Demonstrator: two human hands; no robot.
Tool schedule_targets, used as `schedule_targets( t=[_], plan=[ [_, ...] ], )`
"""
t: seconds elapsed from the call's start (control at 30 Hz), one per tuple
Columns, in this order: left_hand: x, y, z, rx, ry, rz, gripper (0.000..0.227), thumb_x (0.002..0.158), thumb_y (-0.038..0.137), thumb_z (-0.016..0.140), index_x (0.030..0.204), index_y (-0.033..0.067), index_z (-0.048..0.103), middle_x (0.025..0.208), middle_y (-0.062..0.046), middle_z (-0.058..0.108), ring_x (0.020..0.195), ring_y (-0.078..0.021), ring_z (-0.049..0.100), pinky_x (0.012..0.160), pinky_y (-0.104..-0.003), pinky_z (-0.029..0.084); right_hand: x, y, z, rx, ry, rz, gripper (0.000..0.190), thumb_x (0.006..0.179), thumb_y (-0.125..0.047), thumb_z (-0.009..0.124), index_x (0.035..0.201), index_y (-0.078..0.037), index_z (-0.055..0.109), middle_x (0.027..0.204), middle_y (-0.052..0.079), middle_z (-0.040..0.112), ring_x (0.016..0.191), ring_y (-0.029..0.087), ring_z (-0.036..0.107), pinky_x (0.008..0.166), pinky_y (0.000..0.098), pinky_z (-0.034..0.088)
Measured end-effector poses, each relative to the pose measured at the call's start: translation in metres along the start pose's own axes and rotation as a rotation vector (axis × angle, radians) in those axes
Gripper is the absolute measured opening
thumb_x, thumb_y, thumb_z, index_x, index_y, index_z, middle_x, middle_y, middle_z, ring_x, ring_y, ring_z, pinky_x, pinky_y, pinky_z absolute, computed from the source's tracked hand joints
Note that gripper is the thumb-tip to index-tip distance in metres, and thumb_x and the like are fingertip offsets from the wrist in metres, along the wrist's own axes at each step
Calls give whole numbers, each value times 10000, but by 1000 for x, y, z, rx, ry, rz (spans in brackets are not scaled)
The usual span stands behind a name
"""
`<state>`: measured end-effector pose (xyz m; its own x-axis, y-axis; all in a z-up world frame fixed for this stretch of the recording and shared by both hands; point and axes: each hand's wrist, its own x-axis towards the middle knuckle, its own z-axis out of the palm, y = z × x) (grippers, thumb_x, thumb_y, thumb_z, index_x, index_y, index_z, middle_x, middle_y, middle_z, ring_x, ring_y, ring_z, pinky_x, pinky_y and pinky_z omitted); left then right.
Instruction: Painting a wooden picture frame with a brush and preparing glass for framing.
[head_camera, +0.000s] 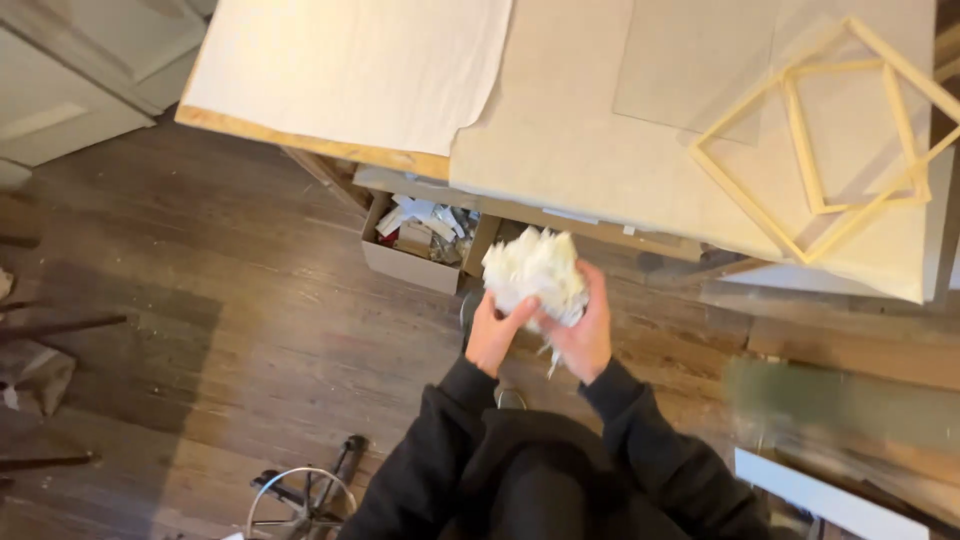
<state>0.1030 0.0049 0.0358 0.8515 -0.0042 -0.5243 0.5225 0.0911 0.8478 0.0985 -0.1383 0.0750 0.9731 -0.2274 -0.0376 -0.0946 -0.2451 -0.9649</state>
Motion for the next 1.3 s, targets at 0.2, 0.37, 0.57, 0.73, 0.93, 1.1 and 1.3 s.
schedule_targets(
  t=[0.2,0.37,0.57,0.73,0.93,1.1,1.3],
  plan=[
    [142,-2,-25,-196,-176,118,791,947,267,884,1610,85,493,1430,-203,688,1269,-307,693,1004,-430,619,145,18,-8,57,217,4,1004,722,-127,968,1555,1,422,1403,338,585,1323,483,608,1135,583,483],
    [230,12,-70,-143,-124,-63,525,925,205,895,1403,92,708,1255,-147,810,1037,-209,794,806,-295,671,274,13,22,162,352,150,1020,749,-119,969,1592,-41,400,1460,296,570,1343,438,598,1154,564,491],
    [317,64,-96,-25,-108,111,439,934,124,863,1352,76,738,1141,-126,823,940,-145,772,771,-250,621,428,89,94,255,404,-71,978,741,-119,1015,1545,-34,466,1447,244,534,1373,359,528,1220,518,375],
    [347,97,-89,159,-171,23,472,947,139,853,1389,50,712,1228,-203,800,1113,-304,779,957,-432,622,492,126,135,144,416,-208,1058,673,-164,1023,1566,-38,471,1477,241,527,1432,402,512,1262,524,350],
    [354,98,-42,269,-270,-42,511,946,189,862,1409,47,699,1261,-200,788,1179,-336,754,1015,-460,593,478,118,86,-270,156,-73,1242,719,-611,976,1714,-272,315,1732,278,265,1516,551,419,1237,610,417],
    [356,112,55,315,-376,-54,546,940,228,872,1409,17,691,1270,-217,786,1199,-363,751,1027,-478,588,424,142,-126,-261,336,-136,873,839,-500,928,1559,-147,585,1579,228,557,1510,426,476,1249,515,398],
    [390,64,259,297,-521,136,652,936,169,866,1470,-74,583,1270,-263,754,1123,-374,770,985,-446,629,342,297,-477,-792,932,472,1033,674,-638,1022,1502,-231,557,1408,111,656,1263,363,675,1041,560,570]
  ],
)
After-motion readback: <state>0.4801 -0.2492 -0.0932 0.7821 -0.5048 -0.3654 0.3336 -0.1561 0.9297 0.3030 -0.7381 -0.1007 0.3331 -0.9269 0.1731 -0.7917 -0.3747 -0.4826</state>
